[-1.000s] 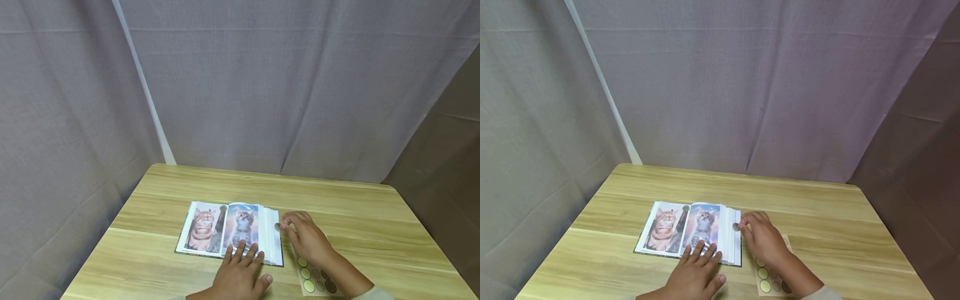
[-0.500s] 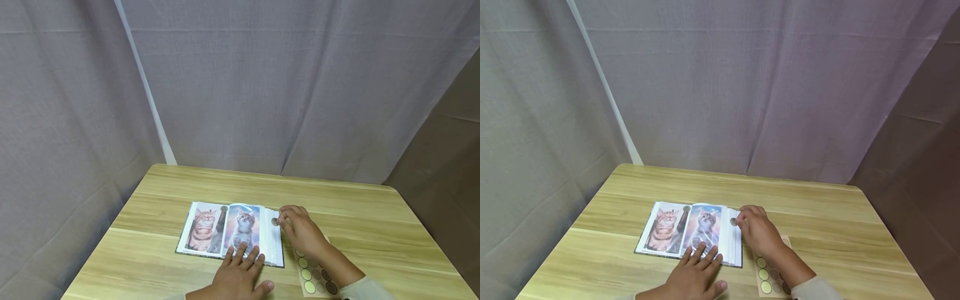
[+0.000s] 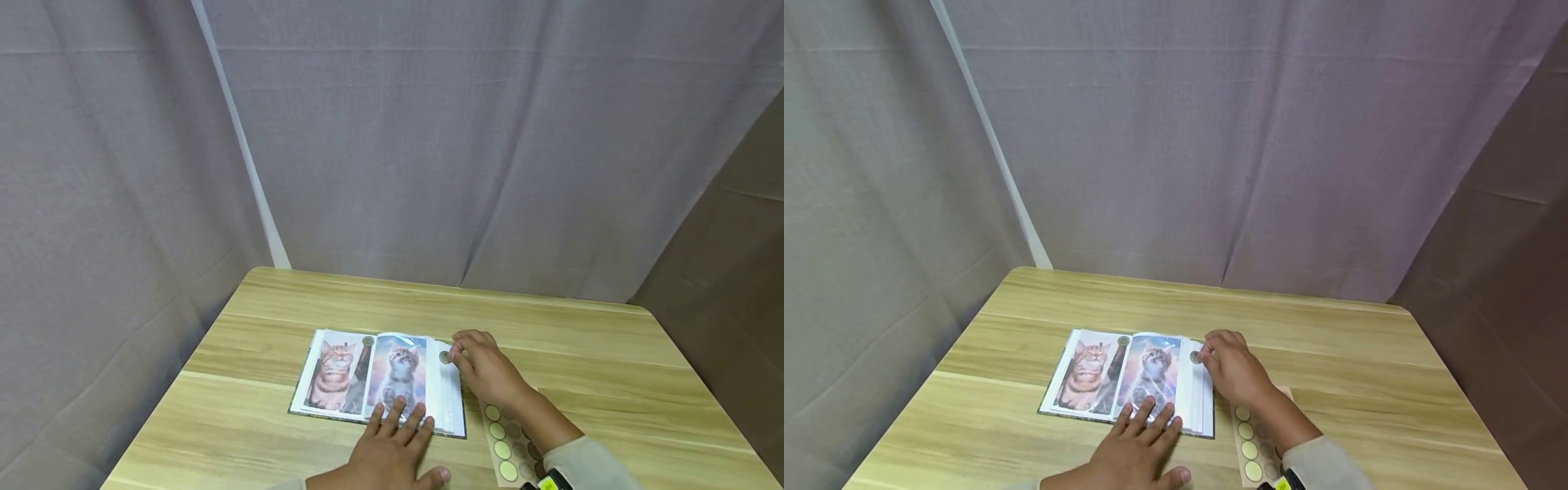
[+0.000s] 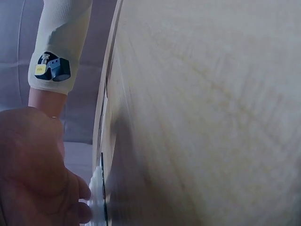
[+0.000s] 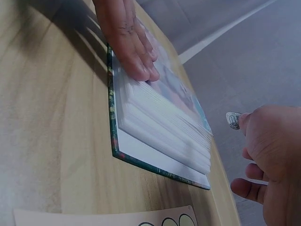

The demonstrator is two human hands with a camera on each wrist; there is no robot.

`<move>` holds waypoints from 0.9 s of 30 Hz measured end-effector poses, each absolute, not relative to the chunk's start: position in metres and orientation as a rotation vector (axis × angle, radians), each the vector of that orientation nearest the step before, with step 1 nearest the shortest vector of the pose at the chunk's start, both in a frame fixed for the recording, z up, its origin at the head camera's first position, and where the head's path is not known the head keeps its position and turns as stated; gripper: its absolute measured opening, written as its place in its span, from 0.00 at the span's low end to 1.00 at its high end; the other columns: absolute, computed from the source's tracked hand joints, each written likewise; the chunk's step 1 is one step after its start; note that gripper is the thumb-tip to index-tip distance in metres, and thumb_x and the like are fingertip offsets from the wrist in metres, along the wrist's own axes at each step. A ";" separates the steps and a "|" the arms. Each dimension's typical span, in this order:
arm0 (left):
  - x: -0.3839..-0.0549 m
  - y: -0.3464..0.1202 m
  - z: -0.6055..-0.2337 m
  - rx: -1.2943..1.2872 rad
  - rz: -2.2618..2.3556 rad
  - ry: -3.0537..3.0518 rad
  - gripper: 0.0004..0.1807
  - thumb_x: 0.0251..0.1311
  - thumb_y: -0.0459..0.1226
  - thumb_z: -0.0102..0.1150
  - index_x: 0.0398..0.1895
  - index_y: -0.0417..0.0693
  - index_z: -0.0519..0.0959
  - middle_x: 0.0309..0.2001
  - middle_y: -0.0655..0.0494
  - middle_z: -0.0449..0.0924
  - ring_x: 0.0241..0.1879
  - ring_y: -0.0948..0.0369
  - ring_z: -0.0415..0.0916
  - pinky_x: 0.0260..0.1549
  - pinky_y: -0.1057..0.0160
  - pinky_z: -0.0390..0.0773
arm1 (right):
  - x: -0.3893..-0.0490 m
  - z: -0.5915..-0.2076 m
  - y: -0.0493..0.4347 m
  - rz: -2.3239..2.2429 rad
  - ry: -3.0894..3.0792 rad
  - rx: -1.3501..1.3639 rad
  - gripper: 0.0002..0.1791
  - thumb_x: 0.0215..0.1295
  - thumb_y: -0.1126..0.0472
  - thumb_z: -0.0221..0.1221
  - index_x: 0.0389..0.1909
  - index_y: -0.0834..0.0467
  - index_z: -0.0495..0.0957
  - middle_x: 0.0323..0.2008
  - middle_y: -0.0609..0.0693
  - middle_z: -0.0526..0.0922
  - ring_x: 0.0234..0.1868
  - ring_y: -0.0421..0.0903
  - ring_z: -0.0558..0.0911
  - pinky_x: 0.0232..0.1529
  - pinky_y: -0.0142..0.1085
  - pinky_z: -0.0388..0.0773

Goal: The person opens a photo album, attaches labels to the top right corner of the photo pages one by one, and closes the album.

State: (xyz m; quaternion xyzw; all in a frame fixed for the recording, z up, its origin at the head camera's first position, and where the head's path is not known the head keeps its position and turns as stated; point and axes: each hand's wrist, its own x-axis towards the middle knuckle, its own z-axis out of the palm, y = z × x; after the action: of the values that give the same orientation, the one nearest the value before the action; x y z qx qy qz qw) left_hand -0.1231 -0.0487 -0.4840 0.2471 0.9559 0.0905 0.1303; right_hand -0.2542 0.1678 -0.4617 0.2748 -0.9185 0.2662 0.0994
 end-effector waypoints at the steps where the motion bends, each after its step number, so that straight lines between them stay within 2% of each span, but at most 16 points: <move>1: -0.123 -0.049 -0.485 0.721 0.260 2.782 0.49 0.67 0.74 0.18 0.83 0.59 0.53 0.82 0.57 0.44 0.80 0.48 0.34 0.74 0.37 0.41 | -0.255 -0.462 0.167 0.785 -2.716 0.817 0.07 0.75 0.59 0.60 0.34 0.49 0.77 0.58 0.57 0.79 0.63 0.59 0.73 0.59 0.55 0.74; 19: -0.125 -0.047 -0.487 0.723 0.214 2.790 0.50 0.65 0.75 0.17 0.83 0.60 0.53 0.82 0.57 0.44 0.80 0.47 0.35 0.73 0.37 0.43 | -0.274 -0.464 0.160 0.765 -2.710 0.850 0.07 0.72 0.64 0.61 0.33 0.52 0.78 0.58 0.61 0.79 0.62 0.62 0.73 0.62 0.57 0.71; 27: -0.125 -0.049 -0.490 0.750 0.230 2.796 0.50 0.66 0.75 0.17 0.83 0.59 0.53 0.82 0.57 0.45 0.80 0.47 0.36 0.73 0.37 0.44 | -0.282 -0.466 0.158 0.795 -2.736 0.827 0.08 0.75 0.61 0.59 0.33 0.52 0.78 0.59 0.61 0.79 0.63 0.63 0.72 0.64 0.58 0.69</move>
State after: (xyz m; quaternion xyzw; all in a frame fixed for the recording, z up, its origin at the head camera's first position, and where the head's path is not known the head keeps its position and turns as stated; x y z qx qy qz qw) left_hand -0.1248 -0.0493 -0.4896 0.2565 0.9560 0.0785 0.1188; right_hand -0.2820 0.1575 -0.4661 0.2777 -0.9187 0.2668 0.0874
